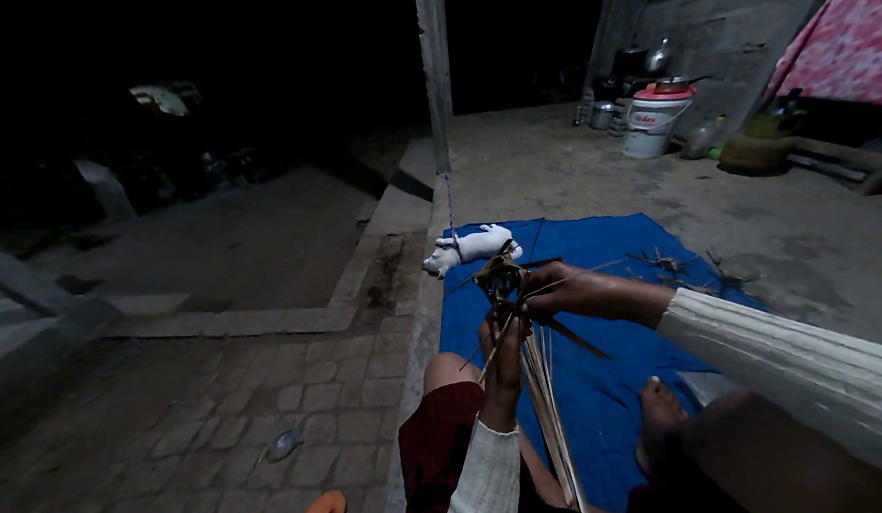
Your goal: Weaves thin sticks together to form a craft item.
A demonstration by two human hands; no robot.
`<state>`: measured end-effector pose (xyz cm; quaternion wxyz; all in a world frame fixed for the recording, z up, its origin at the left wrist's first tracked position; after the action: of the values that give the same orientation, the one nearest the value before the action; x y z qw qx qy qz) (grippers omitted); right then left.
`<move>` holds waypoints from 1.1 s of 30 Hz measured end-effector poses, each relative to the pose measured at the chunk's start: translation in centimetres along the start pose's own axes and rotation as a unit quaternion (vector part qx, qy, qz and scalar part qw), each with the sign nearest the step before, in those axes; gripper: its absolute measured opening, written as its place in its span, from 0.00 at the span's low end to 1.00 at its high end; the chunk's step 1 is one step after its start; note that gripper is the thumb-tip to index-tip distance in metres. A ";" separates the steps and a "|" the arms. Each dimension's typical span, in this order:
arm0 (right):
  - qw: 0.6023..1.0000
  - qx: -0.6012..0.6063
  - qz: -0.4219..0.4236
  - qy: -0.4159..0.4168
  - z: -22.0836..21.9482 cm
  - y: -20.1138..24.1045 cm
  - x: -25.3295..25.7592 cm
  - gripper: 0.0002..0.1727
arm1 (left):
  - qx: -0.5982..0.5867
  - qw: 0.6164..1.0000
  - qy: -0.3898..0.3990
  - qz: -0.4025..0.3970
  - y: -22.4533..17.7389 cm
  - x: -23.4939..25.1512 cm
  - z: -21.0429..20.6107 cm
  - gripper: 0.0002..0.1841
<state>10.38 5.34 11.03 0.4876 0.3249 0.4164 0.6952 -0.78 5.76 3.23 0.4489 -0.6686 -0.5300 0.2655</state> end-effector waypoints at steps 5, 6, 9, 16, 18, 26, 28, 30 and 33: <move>0.999 0.025 -0.044 -0.006 0.4 -0.7 -0.1 0.03 | 0.001 1.000 0.026 0.004 -0.1 0.1 -0.2 0.09; 0.999 0.028 -0.045 -0.007 0.5 -0.7 -0.2 0.03 | 0.007 1.000 0.023 0.014 -0.1 0.1 -0.3 0.09; 0.999 0.029 -0.033 -0.009 0.4 -0.1 -0.3 0.03 | 0.028 0.998 0.026 0.050 0.1 0.4 -0.4 0.09; 0.999 0.047 -0.019 -0.013 -0.1 0.0 -0.1 0.05 | -0.017 0.998 0.031 0.044 -0.3 0.4 -0.1 0.11; 0.999 0.034 -0.008 -0.007 -0.2 0.3 -0.1 0.03 | 0.001 0.999 0.037 0.036 -0.3 0.4 -0.1 0.10; 0.995 -0.094 0.018 0.030 -0.5 1.4 -0.3 0.11 | 0.072 0.997 0.020 0.021 1.9 2.0 1.4 0.08; 0.996 -0.087 0.010 0.021 -0.4 1.0 -0.3 0.11 | 0.060 0.998 0.009 0.000 1.6 1.8 1.3 0.09; 0.999 -0.036 -0.009 0.008 -0.2 0.9 -0.3 0.09 | 0.030 0.999 0.017 -0.011 -0.3 0.6 0.1 0.14; 0.999 0.043 -0.017 -0.001 0.3 0.1 -0.3 0.09 | 0.001 0.999 0.051 -0.013 -0.7 0.9 -0.1 0.17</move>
<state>10.68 5.06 11.22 0.4853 0.3394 0.4510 0.6678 -0.77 6.58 4.00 0.4795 -0.6738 -0.5148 0.2260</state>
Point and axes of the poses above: each hand's wrist, its own x-axis towards the middle knuckle, its own z-axis out of the back of the hand, y = z × x, the point moved 7 cm from there along x, towards the middle knuckle, and after that the axes turned 12 degrees about z, right-handed, at the moved point
